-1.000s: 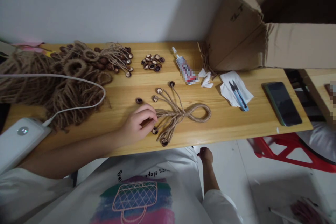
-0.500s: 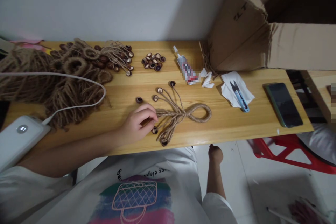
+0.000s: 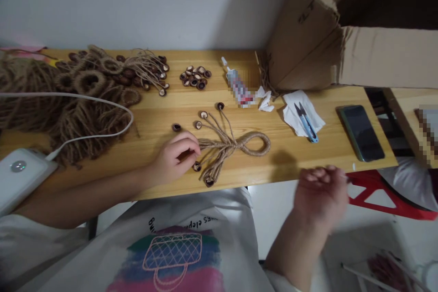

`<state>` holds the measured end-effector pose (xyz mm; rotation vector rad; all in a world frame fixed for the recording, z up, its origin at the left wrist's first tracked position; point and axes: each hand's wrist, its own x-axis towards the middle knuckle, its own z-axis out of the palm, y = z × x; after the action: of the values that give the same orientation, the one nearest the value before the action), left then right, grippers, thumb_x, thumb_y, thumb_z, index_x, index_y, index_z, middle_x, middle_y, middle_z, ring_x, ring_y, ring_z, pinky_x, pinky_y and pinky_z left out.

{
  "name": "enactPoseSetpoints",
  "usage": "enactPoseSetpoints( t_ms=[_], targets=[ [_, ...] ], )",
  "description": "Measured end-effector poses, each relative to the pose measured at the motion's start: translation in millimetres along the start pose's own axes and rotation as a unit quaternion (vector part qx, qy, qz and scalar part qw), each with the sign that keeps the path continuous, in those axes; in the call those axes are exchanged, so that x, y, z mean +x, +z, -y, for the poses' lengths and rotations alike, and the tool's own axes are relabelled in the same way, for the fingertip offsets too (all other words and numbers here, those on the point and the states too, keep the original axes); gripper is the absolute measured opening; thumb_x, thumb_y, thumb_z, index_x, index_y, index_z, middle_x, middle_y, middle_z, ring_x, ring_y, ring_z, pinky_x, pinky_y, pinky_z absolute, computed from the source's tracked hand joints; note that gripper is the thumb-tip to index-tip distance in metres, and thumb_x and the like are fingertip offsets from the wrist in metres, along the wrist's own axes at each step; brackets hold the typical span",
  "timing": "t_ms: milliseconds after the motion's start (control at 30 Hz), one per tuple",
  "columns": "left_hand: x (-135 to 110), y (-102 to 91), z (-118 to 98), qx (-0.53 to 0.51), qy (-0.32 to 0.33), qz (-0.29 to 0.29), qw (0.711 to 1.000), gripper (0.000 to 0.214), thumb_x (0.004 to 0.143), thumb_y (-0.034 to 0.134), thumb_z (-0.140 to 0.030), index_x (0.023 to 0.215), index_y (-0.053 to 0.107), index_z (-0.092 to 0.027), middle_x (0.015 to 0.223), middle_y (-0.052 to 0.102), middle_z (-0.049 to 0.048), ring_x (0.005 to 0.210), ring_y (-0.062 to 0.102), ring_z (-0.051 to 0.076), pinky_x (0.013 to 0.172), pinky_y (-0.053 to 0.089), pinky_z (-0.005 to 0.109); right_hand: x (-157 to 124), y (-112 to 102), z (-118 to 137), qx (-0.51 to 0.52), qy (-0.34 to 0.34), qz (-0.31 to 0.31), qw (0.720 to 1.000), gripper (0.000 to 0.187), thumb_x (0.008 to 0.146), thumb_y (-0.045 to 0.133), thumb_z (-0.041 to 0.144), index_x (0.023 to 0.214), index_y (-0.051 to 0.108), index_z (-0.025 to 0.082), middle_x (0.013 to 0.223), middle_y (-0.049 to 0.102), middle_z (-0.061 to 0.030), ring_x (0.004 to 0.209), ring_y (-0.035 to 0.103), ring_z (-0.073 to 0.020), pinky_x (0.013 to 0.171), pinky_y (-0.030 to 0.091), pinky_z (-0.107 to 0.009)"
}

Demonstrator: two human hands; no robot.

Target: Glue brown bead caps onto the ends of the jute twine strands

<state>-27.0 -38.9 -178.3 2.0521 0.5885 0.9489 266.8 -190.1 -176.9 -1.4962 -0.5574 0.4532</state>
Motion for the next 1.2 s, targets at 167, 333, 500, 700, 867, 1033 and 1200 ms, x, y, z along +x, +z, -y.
enactPoseSetpoints(
  t_ms=[167, 333, 500, 700, 867, 1033, 1200],
  targets=[
    [1, -0.4, -1, 0.006, 0.005, -0.001, 1.000, 0.015, 0.081, 0.052, -0.002, 0.079, 0.058, -0.016, 0.082, 0.056, 0.0022, 0.076, 0.056, 0.011, 0.066, 0.047, 0.023, -30, 111, 31, 0.144, 0.136, 0.292, 0.936, 0.027, 0.089, 0.047, 0.044, 0.073, 0.046, 0.022, 0.059, 0.032, 0.0038, 0.047, 0.031, -0.0107, 0.051, 0.038, -0.027],
    [1, -1.3, 0, 0.066, 0.044, -0.002, 0.997, 0.012, 0.083, 0.054, -0.006, 0.081, 0.061, -0.016, 0.082, 0.062, 0.0044, 0.078, 0.057, 0.015, 0.072, 0.048, 0.031, -32, 140, 15, 0.140, 0.012, 0.120, 0.983, 0.021, 0.086, 0.054, 0.037, 0.073, 0.053, 0.020, 0.060, 0.046, 0.0022, 0.052, 0.045, -0.0111, 0.050, 0.039, -0.024],
    [2, -0.6, -2, 0.134, 0.058, 0.056, 0.988, 0.018, 0.088, 0.052, -0.015, 0.101, 0.064, -0.017, 0.102, 0.067, 0.0075, 0.098, 0.057, 0.020, 0.088, 0.046, 0.040, -38, 143, -1, 0.000, -0.102, -0.037, 0.994, 0.017, 0.083, 0.063, 0.028, 0.071, 0.060, 0.017, 0.064, 0.057, 0.0007, 0.056, 0.051, -0.0107, 0.057, 0.042, -0.024],
    [1, 3.4, -6, 0.229, 0.041, 0.129, 0.964, 0.027, 0.091, 0.046, -0.017, 0.114, 0.060, -0.014, 0.110, 0.066, 0.0090, 0.104, 0.056, 0.023, 0.089, 0.043, 0.040, -44, 138, 5, 0.000, -0.131, 0.007, 0.991, 0.015, 0.091, 0.055, 0.028, 0.083, 0.062, 0.018, 0.068, 0.059, -0.0001, 0.062, 0.056, -0.0129, 0.062, 0.046, -0.027],
    [8, 4.6, -10, 0.244, 0.009, 0.147, 0.959, 0.027, 0.092, 0.047, -0.020, 0.114, 0.060, -0.013, 0.108, 0.065, 0.0103, 0.100, 0.055, 0.023, 0.086, 0.043, 0.040, -22, 99, 11, -0.200, -0.228, 0.184, 0.935, 0.017, 0.092, 0.052, 0.029, 0.096, 0.066, 0.020, 0.094, 0.067, -0.0067, 0.093, 0.061, -0.0217, 0.086, 0.047, -0.039],
    [25, 14.7, -13, 0.271, -0.008, 0.163, 0.949, 0.022, 0.090, 0.054, -0.027, 0.107, 0.063, -0.015, 0.101, 0.066, 0.0075, 0.095, 0.056, 0.024, 0.081, 0.042, 0.039, -6, 82, 5, -0.272, -0.296, 0.281, 0.872, 0.018, 0.085, 0.058, 0.027, 0.099, 0.066, 0.020, 0.106, 0.066, -0.0080, 0.107, 0.059, -0.0259, 0.095, 0.044, -0.046],
    [34, 25.8, -14, 0.308, 0.039, 0.155, 0.938, 0.012, 0.089, 0.055, -0.022, 0.093, 0.064, -0.015, 0.093, 0.067, 0.0064, 0.088, 0.056, 0.023, 0.076, 0.040, 0.037, -9, 83, -3, -0.262, -0.302, 0.264, 0.878, 0.017, 0.084, 0.058, 0.024, 0.100, 0.065, 0.021, 0.108, 0.065, -0.0072, 0.109, 0.058, -0.0242, 0.097, 0.044, -0.044]
  ],
)
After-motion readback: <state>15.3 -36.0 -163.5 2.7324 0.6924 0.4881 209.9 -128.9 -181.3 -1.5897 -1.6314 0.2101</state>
